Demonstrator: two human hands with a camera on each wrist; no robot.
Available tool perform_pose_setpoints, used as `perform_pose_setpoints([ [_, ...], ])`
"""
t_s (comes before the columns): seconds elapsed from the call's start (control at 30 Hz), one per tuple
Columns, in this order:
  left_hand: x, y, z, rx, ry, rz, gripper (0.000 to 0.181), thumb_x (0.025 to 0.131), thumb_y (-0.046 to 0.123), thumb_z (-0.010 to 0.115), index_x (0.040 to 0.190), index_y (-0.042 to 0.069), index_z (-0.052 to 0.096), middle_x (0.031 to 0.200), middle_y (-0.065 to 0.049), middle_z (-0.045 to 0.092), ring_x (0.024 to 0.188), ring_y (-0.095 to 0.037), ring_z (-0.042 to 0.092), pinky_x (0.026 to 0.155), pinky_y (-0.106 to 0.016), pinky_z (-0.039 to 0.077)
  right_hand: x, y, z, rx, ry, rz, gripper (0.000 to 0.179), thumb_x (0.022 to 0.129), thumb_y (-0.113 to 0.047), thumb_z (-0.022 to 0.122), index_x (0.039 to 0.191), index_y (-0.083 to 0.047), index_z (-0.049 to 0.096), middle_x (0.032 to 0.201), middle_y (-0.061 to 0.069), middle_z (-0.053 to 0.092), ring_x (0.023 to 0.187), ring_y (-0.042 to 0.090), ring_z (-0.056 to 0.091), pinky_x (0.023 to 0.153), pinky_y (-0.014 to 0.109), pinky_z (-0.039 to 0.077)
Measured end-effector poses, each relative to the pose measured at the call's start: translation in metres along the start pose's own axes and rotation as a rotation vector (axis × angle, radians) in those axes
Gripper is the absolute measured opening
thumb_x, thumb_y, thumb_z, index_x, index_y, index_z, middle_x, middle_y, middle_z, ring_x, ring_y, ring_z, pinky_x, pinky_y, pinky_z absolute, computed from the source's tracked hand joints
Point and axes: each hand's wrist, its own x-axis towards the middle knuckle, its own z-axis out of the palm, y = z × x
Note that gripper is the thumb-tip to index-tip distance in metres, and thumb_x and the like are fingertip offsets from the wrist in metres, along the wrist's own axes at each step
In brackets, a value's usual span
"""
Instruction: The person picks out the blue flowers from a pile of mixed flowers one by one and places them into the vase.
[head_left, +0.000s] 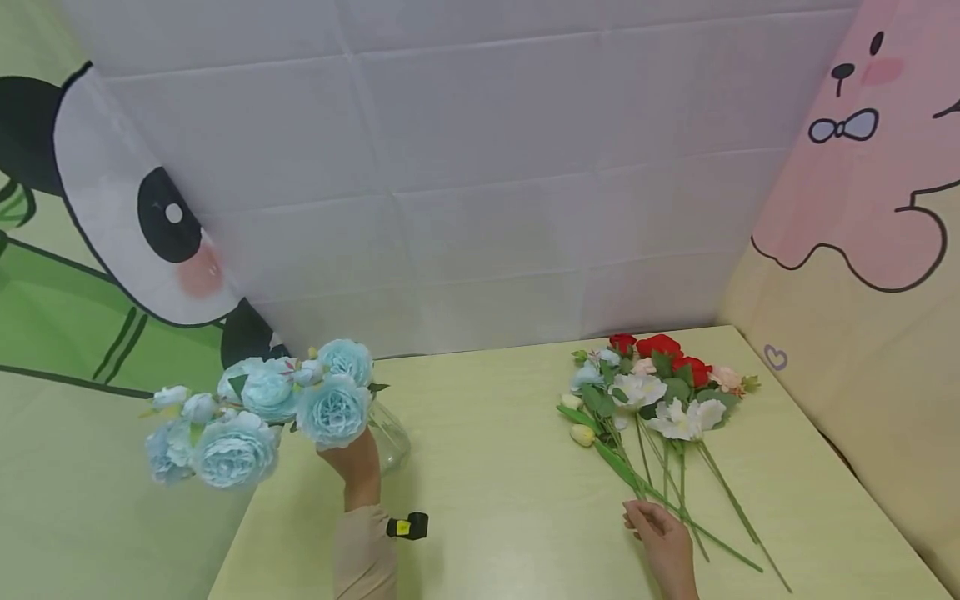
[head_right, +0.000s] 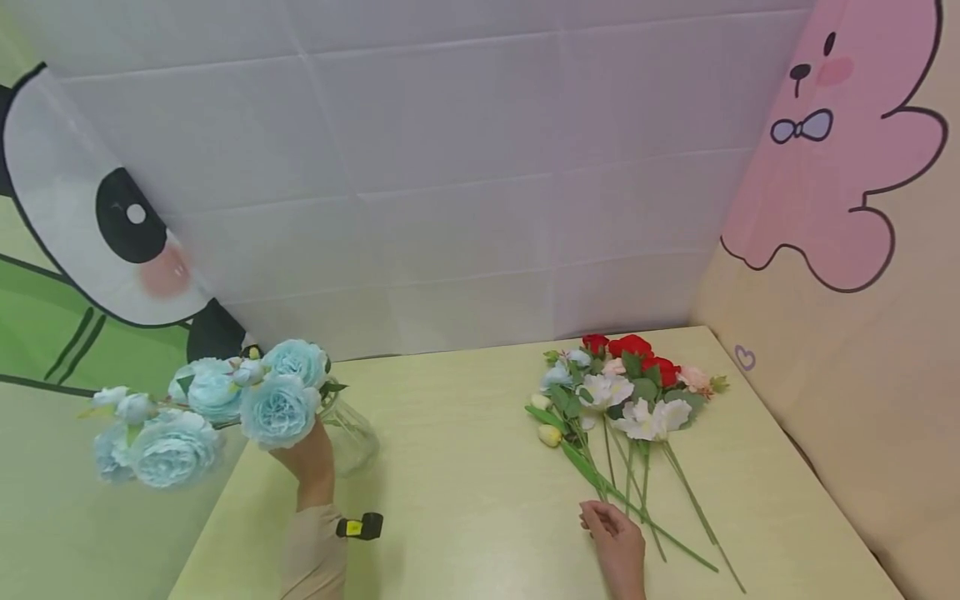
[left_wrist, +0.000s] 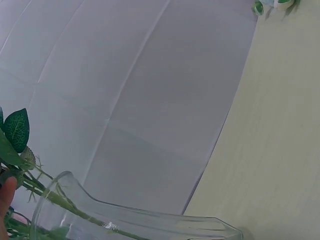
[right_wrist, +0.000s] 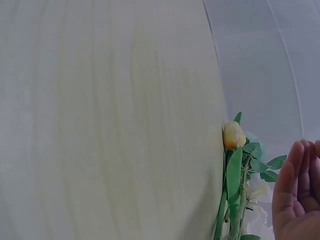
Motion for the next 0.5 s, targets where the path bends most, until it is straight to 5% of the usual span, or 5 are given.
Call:
perform_pose_setpoints([
  [0.1,0.0005,-0.0016,0.0001,0.028,-0.014,0.006,0.02,0.087,0.014,0.06,0.1,-0.001,0.06,0.097,-0.015,0.066,0.082,-0.004,0.052,0.073,-0.021,0.04,-0.0004,-0.0005,-0.0001,-0.006,-0.008,0.009,0.031,0.089,-0.026,0.06,0.106,-0.001,0.065,0.086,0.005,0.071,0.072,0.003,0.063,0.069,0.022,0.053],
  [0.27,0.0002,-0.003,0.0006,-0.02,-0.006,-0.009,0.018,0.087,0.013,0.06,0.099,0.0,0.062,0.094,-0.011,0.069,0.078,0.012,0.046,0.071,-0.009,0.037,-0.0008,0.0008,-0.0007,-0.016,-0.016,0.006,0.032,0.089,-0.028,0.06,0.106,-0.001,0.065,0.085,0.003,0.071,0.072,0.003,0.063,0.068,0.023,0.053],
  [0.5,-0.0054,-0.0036,0.0002,-0.269,0.057,-0.048,0.021,0.08,0.0,0.065,0.1,-0.004,0.065,0.092,0.026,0.063,0.081,0.011,0.055,0.073,-0.006,0.041,-0.0006,0.0001,-0.0009,-0.029,-0.002,0.009,0.032,0.089,-0.028,0.06,0.106,-0.001,0.065,0.08,-0.003,0.07,0.069,0.001,0.062,0.068,0.022,0.053],
])
